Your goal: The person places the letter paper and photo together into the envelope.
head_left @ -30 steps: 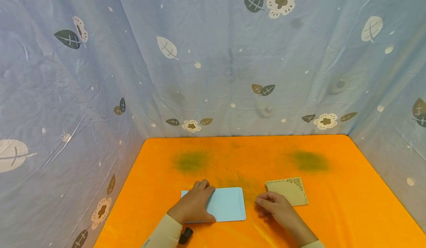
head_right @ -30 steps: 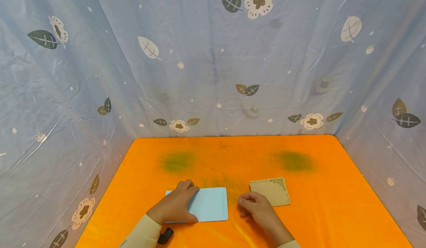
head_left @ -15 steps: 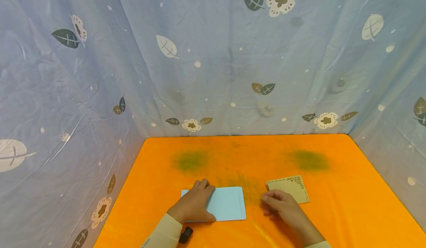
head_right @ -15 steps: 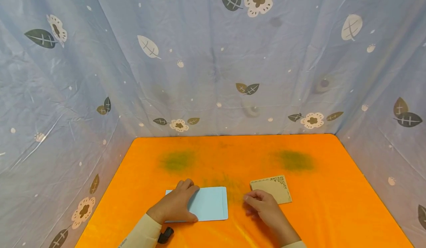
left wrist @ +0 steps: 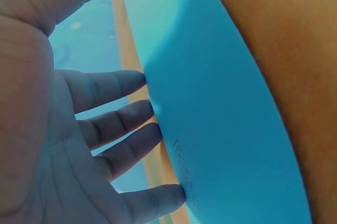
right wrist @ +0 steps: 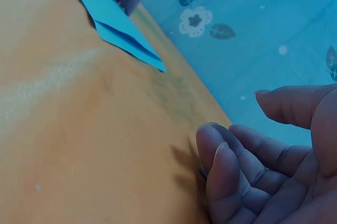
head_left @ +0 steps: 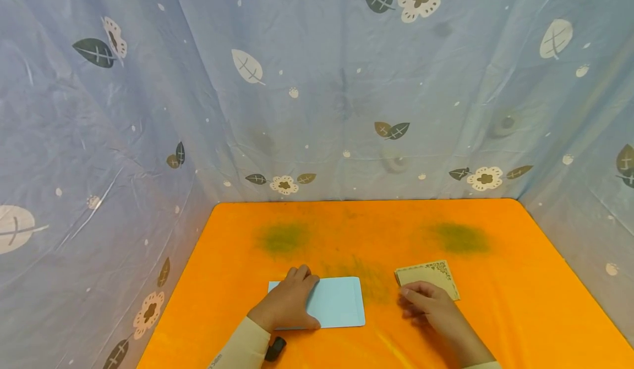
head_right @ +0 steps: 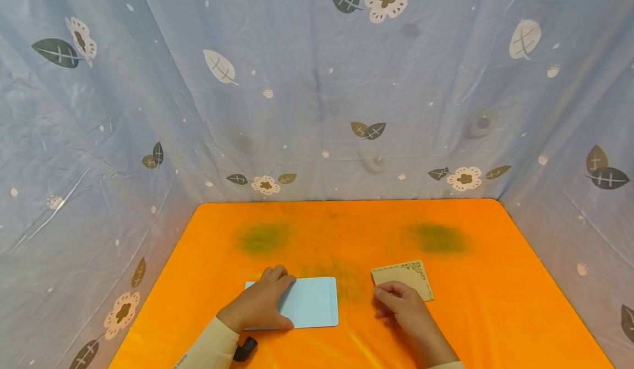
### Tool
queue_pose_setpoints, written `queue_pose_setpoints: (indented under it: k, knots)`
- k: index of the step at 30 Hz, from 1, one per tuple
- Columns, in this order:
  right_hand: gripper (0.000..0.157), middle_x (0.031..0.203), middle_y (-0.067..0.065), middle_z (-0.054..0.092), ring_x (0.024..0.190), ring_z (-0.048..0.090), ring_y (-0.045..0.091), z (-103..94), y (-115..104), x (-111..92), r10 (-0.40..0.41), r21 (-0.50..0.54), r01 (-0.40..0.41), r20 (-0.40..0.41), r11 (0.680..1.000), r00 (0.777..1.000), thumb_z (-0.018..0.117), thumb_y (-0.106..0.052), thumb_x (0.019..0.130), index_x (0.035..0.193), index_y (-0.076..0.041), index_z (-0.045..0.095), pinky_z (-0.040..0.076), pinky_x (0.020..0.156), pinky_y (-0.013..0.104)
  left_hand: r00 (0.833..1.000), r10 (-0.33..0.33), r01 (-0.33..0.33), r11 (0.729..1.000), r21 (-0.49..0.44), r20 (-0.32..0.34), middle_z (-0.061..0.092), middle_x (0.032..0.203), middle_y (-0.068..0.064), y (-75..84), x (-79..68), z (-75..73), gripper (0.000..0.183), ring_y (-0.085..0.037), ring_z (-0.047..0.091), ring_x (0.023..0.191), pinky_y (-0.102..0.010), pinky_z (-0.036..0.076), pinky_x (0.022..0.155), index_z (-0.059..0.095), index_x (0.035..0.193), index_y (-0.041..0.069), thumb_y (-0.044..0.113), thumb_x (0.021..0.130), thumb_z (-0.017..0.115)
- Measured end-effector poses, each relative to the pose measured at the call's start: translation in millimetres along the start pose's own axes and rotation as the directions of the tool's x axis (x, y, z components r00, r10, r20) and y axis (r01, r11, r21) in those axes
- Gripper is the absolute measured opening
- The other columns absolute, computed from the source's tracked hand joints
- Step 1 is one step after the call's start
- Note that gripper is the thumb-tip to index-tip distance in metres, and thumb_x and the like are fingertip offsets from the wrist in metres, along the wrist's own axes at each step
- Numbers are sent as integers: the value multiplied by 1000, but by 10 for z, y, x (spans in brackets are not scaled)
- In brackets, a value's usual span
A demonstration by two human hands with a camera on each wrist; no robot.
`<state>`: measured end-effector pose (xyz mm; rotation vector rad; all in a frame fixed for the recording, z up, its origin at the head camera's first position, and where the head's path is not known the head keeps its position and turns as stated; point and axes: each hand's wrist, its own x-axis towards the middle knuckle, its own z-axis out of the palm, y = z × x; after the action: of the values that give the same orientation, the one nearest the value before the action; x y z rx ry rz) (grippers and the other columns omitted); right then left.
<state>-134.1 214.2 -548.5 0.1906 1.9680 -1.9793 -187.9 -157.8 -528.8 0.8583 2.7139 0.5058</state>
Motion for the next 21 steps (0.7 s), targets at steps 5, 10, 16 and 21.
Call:
queue_pose_setpoints:
  k: [5, 10, 16, 21]
  knots:
    - [42, 109, 12, 74, 90, 73, 28, -53, 2, -11, 14, -14, -14, -11, 1000, 1000, 68, -30, 111, 130, 7, 66, 62, 73, 36, 1000, -12, 12, 1000, -17, -5, 46, 126, 4, -4, -8, 3, 83, -17, 43, 111, -32, 51, 86, 62, 146, 12, 47, 78, 96]
    - [40, 110, 12, 73, 92, 73, 28, -117, -1, -22, 21, -35, -22, -47, 999, 999, 67, -31, 111, 128, 5, 66, 62, 75, 37, 1000, -8, 8, 1000, -13, 0, 46, 126, 4, -10, -3, 9, 84, -17, 43, 111, -32, 51, 87, 62, 146, 13, 48, 79, 96]
    - [40, 112, 10, 71, 93, 73, 28, -220, 15, -23, 36, -36, -39, -84, 999, 996, 66, -32, 111, 129, 4, 67, 61, 77, 37, 1000, -6, 6, 1000, -5, 2, 47, 127, 4, -7, 0, 4, 84, -18, 43, 112, -33, 51, 88, 61, 147, 13, 48, 79, 96]
    - [42, 114, 11, 71, 94, 72, 28, -262, 25, -31, 45, -36, -49, -106, 998, 993, 66, -32, 111, 131, 6, 65, 62, 77, 37, 1000, -12, 12, 1000, -13, 5, 46, 127, 4, 7, -2, -9, 83, -18, 43, 111, -33, 50, 88, 61, 146, 13, 47, 79, 95]
